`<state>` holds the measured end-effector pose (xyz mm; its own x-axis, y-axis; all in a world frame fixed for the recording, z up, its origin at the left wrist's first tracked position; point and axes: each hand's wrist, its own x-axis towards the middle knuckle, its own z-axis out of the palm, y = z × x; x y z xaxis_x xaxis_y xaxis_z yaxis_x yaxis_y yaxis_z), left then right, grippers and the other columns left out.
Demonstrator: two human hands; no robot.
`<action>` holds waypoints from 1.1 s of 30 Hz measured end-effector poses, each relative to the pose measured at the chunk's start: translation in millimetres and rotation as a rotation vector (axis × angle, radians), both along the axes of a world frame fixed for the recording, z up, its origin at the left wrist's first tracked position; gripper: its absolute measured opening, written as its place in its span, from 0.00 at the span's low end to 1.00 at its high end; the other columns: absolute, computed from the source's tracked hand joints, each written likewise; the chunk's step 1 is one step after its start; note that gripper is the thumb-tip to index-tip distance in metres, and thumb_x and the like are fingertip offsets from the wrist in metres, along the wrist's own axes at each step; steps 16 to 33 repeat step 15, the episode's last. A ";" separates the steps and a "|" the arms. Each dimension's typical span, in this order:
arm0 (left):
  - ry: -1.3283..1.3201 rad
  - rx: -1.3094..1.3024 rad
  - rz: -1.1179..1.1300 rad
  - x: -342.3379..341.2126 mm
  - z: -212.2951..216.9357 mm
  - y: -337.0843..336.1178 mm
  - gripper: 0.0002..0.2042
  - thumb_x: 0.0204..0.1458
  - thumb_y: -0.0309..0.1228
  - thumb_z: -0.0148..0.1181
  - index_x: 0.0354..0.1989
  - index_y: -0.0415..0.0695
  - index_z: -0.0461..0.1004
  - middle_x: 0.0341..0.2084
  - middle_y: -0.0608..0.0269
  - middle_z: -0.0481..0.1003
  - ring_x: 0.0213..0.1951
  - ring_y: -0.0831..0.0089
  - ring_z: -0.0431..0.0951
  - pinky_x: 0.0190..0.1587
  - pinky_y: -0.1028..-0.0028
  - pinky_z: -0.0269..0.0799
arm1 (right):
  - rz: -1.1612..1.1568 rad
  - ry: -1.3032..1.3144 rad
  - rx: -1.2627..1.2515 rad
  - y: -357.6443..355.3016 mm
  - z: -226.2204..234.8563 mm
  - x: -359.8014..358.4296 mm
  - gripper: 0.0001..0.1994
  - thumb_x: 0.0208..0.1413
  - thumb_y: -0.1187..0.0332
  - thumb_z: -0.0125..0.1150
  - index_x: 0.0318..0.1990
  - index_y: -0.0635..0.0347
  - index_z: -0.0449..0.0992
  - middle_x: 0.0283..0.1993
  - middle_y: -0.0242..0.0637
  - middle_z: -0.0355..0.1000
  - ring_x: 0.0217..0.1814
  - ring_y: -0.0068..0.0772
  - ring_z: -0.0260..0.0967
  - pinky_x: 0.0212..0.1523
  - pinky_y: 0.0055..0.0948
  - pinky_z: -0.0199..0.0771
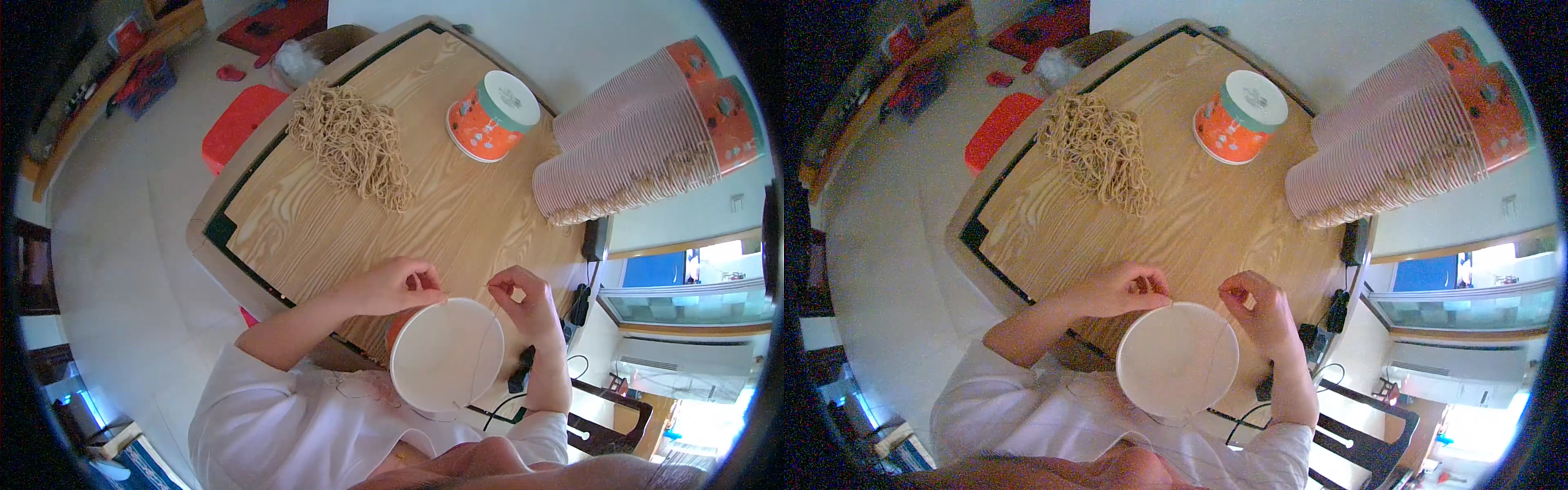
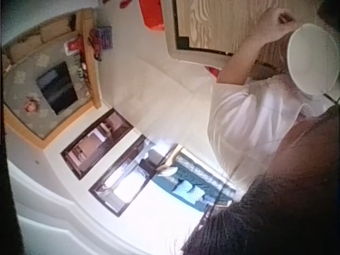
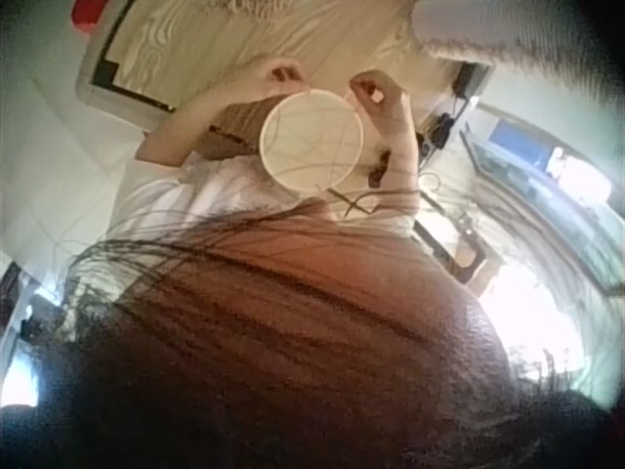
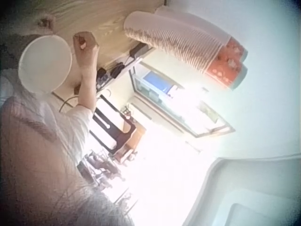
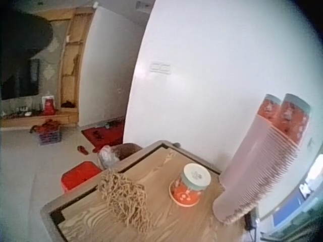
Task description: Attaching elastic strings to paper cups for packaging or assembly.
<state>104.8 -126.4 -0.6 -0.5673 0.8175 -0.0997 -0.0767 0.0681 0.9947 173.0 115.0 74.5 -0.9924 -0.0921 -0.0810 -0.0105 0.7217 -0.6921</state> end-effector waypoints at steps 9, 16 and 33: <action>0.479 -0.402 0.094 50.9 37.8 -44.8 0.10 0.52 0.31 0.53 0.36 0.36 0.70 0.25 0.46 0.74 0.30 0.48 0.75 0.33 0.58 0.71 | 0.197 -0.376 0.101 8.7 17.3 20.9 0.13 0.49 0.75 0.61 0.44 0.60 0.72 0.30 0.33 0.71 0.33 0.23 0.69 0.34 0.23 0.69; 0.454 -0.301 0.405 55.8 65.5 -68.8 0.13 0.54 0.34 0.54 0.42 0.38 0.71 0.25 0.44 0.76 0.28 0.55 0.79 0.30 0.59 0.71 | 0.189 -0.341 -0.025 -3.5 -0.9 31.9 0.23 0.52 0.68 0.61 0.57 0.52 0.66 0.45 0.46 0.75 0.46 0.34 0.73 0.48 0.29 0.71; 0.454 -0.301 0.405 55.8 65.5 -68.8 0.13 0.54 0.34 0.54 0.42 0.38 0.71 0.25 0.44 0.76 0.28 0.55 0.79 0.30 0.59 0.71 | 0.189 -0.341 -0.025 -3.5 -0.9 31.9 0.23 0.52 0.68 0.61 0.57 0.52 0.66 0.45 0.46 0.75 0.46 0.34 0.73 0.48 0.29 0.71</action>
